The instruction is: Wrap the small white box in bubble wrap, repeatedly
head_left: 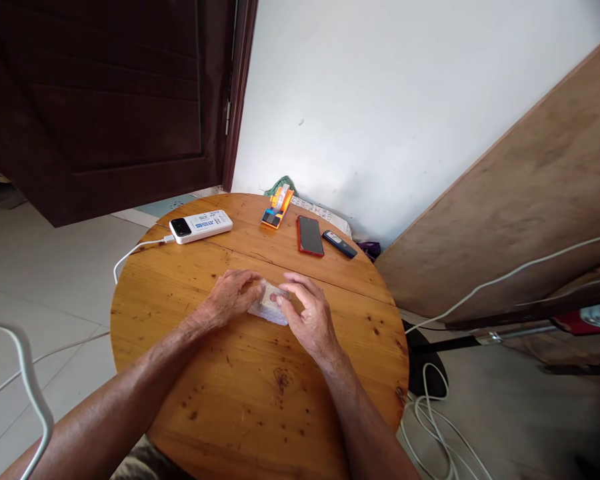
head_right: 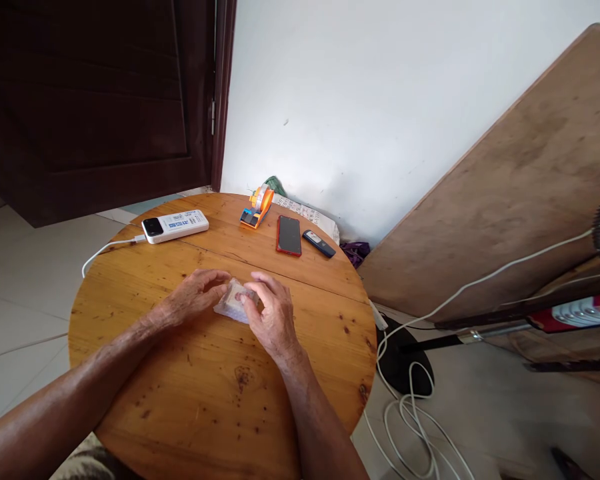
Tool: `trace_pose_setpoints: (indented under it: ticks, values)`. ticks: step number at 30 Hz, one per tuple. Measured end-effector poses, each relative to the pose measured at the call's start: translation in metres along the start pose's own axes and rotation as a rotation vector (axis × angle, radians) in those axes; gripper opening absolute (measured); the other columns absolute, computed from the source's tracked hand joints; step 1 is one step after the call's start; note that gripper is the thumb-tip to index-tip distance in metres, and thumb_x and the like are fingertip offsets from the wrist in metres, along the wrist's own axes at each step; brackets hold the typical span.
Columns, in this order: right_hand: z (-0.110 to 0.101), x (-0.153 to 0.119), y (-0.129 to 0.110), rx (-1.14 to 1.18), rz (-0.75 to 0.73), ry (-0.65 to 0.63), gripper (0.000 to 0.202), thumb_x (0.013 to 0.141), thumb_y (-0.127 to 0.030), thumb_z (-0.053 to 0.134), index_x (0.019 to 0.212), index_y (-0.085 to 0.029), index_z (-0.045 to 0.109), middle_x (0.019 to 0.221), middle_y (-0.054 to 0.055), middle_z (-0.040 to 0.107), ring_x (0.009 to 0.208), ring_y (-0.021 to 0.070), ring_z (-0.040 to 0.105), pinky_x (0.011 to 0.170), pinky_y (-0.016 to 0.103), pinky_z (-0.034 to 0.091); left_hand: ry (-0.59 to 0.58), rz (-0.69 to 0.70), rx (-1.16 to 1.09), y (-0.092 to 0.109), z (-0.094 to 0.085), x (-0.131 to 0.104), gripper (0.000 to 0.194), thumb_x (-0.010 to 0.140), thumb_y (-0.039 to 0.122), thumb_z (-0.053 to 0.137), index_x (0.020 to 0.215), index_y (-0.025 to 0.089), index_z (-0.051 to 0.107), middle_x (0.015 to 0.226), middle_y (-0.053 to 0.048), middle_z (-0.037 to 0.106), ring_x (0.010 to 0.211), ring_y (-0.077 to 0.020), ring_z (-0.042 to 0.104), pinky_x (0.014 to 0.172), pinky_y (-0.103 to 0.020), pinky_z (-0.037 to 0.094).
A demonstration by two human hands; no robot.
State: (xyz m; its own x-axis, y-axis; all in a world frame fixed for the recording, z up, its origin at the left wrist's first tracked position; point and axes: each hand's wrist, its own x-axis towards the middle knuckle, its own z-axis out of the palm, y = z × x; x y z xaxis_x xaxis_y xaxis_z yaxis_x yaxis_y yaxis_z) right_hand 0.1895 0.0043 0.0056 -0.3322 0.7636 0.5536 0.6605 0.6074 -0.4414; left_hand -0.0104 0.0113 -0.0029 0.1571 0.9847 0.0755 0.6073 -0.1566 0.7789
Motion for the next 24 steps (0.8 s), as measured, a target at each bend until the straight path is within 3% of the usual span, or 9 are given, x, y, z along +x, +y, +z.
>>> trace_pose_setpoints:
  ticks: [4,14,17,20,24]
  values:
    - [0.0012,-0.0003,0.0000,-0.002,-0.008,-0.003,0.011,0.089,-0.022,0.059,0.093,-0.023,0.070,0.118,0.009,0.068,0.108,0.0250,0.065,0.093,0.042,0.049,-0.023,0.001,0.005,0.0035,0.0002,-0.0034,0.046,0.084,0.045,0.057,0.122,0.018,0.064,0.119,-0.009,0.070,0.115,-0.0273,0.061,0.101,-0.040,0.047]
    - [0.0055,-0.0014,0.0019,0.021,-0.019,-0.027,0.017,0.091,-0.020,0.057,0.083,-0.025,0.072,0.115,0.008,0.070,0.108,0.0241,0.065,0.093,0.043,0.050,-0.035,-0.002,0.022,0.0052,0.0019,-0.0037,0.048,0.081,0.039,0.061,0.124,0.018,0.062,0.121,-0.010,0.069,0.115,-0.0284,0.061,0.102,-0.043,0.046]
    - [0.0039,-0.0011,0.0010,0.007,-0.014,-0.013,0.014,0.090,-0.021,0.059,0.095,-0.026,0.071,0.117,0.008,0.069,0.109,0.0246,0.065,0.094,0.043,0.049,-0.044,-0.002,0.002,0.0054,0.0010,-0.0045,0.050,0.081,0.040,0.061,0.125,0.016,0.061,0.122,-0.011,0.069,0.117,-0.0283,0.060,0.104,-0.043,0.044]
    - [0.0017,-0.0007,0.0012,-0.002,0.005,0.006,0.024,0.086,-0.022,0.062,0.110,-0.026,0.067,0.120,0.008,0.068,0.110,0.0255,0.064,0.095,0.043,0.049,-0.051,-0.001,-0.003,0.0052,0.0006,-0.0045,0.051,0.081,0.041,0.061,0.126,0.016,0.060,0.123,-0.012,0.068,0.118,-0.0288,0.059,0.104,-0.044,0.044]
    - [0.0008,-0.0003,0.0021,-0.023,-0.004,0.022,0.011,0.089,-0.023,0.060,0.092,-0.025,0.070,0.116,0.008,0.069,0.107,0.0251,0.066,0.093,0.043,0.049,-0.062,-0.004,-0.034,0.0035,0.0012,-0.0036,0.052,0.081,0.041,0.061,0.126,0.016,0.060,0.123,-0.012,0.068,0.117,-0.0286,0.060,0.103,-0.044,0.044]
